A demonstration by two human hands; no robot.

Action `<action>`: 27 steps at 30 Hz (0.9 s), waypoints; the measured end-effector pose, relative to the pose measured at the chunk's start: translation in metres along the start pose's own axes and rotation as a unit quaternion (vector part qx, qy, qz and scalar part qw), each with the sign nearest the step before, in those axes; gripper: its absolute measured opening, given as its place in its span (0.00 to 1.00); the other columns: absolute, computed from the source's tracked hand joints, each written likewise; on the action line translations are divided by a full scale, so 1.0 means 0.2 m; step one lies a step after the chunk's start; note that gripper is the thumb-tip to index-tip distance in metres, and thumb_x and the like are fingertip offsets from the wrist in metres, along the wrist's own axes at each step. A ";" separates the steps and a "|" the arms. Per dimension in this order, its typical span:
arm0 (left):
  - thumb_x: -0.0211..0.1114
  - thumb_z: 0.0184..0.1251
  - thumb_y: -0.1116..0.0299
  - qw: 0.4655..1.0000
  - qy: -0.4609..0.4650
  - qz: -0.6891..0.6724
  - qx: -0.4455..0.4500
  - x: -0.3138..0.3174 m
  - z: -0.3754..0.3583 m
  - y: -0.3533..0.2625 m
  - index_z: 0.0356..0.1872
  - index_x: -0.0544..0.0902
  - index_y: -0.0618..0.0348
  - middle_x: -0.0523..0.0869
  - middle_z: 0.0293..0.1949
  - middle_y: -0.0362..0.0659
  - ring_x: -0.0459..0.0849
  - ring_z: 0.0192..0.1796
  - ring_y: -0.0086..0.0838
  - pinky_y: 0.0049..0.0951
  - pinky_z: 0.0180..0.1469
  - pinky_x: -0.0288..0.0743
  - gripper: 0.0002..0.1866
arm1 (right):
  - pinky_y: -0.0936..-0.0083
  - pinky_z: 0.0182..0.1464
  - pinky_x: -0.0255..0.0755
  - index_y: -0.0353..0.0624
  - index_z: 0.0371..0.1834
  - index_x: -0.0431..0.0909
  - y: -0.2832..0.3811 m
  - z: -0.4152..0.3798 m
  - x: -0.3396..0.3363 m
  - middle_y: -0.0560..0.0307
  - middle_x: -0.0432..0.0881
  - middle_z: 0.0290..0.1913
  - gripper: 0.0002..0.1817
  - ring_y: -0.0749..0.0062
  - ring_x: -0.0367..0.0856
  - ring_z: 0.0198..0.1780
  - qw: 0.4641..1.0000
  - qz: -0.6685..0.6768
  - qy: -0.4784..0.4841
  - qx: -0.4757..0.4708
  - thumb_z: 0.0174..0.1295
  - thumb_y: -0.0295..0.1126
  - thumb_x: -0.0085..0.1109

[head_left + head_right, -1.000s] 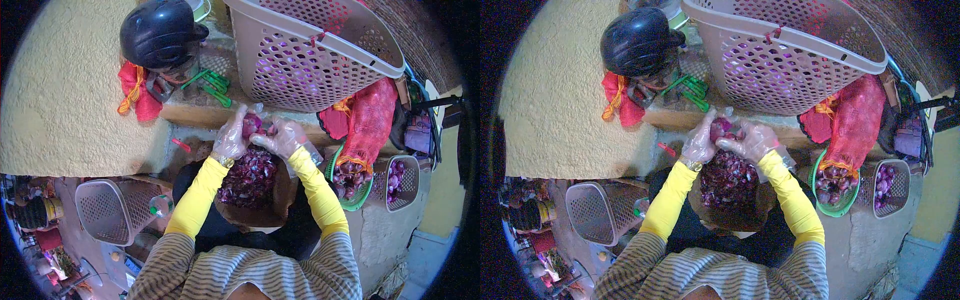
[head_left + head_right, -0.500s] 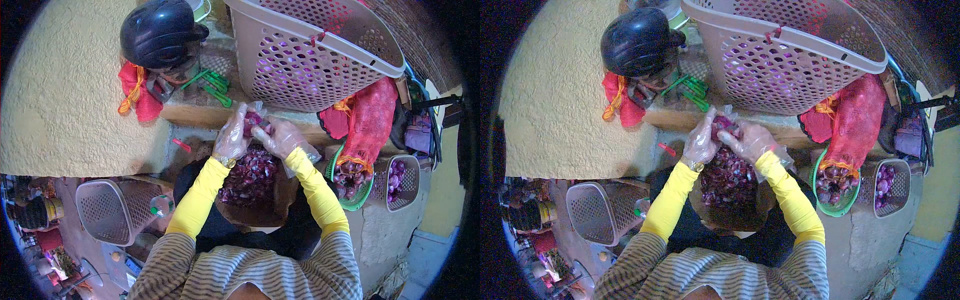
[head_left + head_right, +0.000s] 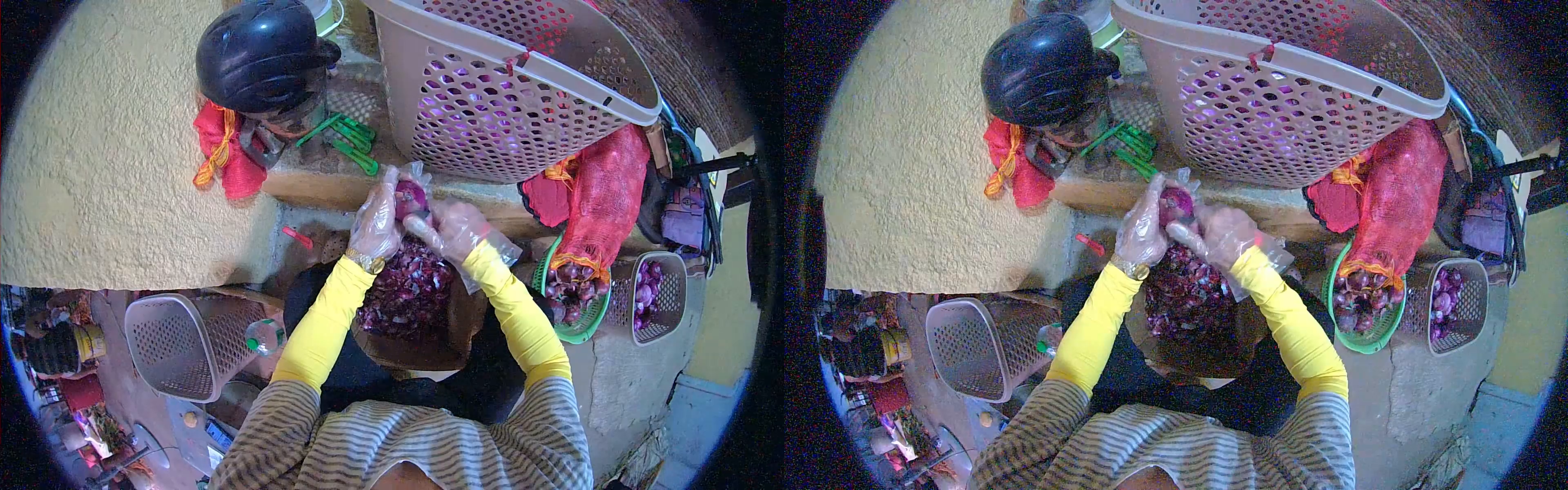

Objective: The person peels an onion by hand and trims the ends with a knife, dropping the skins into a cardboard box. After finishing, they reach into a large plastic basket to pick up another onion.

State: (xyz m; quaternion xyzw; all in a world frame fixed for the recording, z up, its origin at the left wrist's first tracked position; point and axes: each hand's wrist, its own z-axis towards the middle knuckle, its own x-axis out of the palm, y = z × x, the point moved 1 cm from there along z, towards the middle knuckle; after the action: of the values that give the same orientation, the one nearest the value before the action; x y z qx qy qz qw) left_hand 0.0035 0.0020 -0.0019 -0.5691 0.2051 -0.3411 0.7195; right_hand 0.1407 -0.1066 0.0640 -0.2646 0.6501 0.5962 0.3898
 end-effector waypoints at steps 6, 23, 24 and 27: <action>0.47 0.83 0.42 0.995 -0.067 -0.061 -0.028 0.10 0.01 -0.24 0.54 0.79 0.56 0.86 0.49 0.44 0.84 0.52 0.29 0.34 0.58 0.80 0.26 | 0.53 0.39 0.80 0.44 0.43 0.85 0.04 -0.01 -0.05 0.46 0.87 0.30 0.34 0.46 0.87 0.34 0.997 0.033 -0.041 0.053 0.55 0.68 0.68; 0.74 0.62 0.75 0.924 0.025 0.355 0.140 -0.01 -0.01 -0.12 0.79 0.53 0.67 0.84 0.58 0.53 0.88 0.50 0.44 0.41 0.55 0.82 0.48 | 0.52 0.39 0.79 0.43 0.50 0.85 0.06 0.00 -0.05 0.46 0.87 0.30 0.31 0.45 0.87 0.34 0.997 0.052 -0.055 0.035 0.66 0.63 0.60; 0.74 0.62 0.74 0.929 0.026 0.339 0.147 -0.01 -0.01 -0.11 0.79 0.53 0.67 0.85 0.57 0.53 0.88 0.49 0.44 0.41 0.54 0.83 0.48 | 0.52 0.39 0.79 0.43 0.50 0.85 0.04 0.00 -0.03 0.46 0.87 0.30 0.31 0.45 0.87 0.34 0.997 0.052 -0.055 0.035 0.66 0.63 0.60; 0.73 0.65 0.73 0.931 0.027 0.339 0.134 -0.02 -0.01 -0.08 0.79 0.53 0.66 0.85 0.57 0.53 0.88 0.50 0.43 0.40 0.54 0.83 0.46 | 0.51 0.38 0.79 0.43 0.44 0.86 -0.01 0.00 0.00 0.44 0.86 0.29 0.31 0.44 0.87 0.33 0.998 0.000 -0.067 0.004 0.68 0.63 0.56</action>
State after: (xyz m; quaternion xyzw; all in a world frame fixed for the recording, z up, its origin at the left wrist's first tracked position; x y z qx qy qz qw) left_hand -0.0043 0.0018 0.0118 -0.3545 0.3575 -0.1168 0.8561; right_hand 0.1416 -0.1058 0.0625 -0.2224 0.6250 0.6097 0.4339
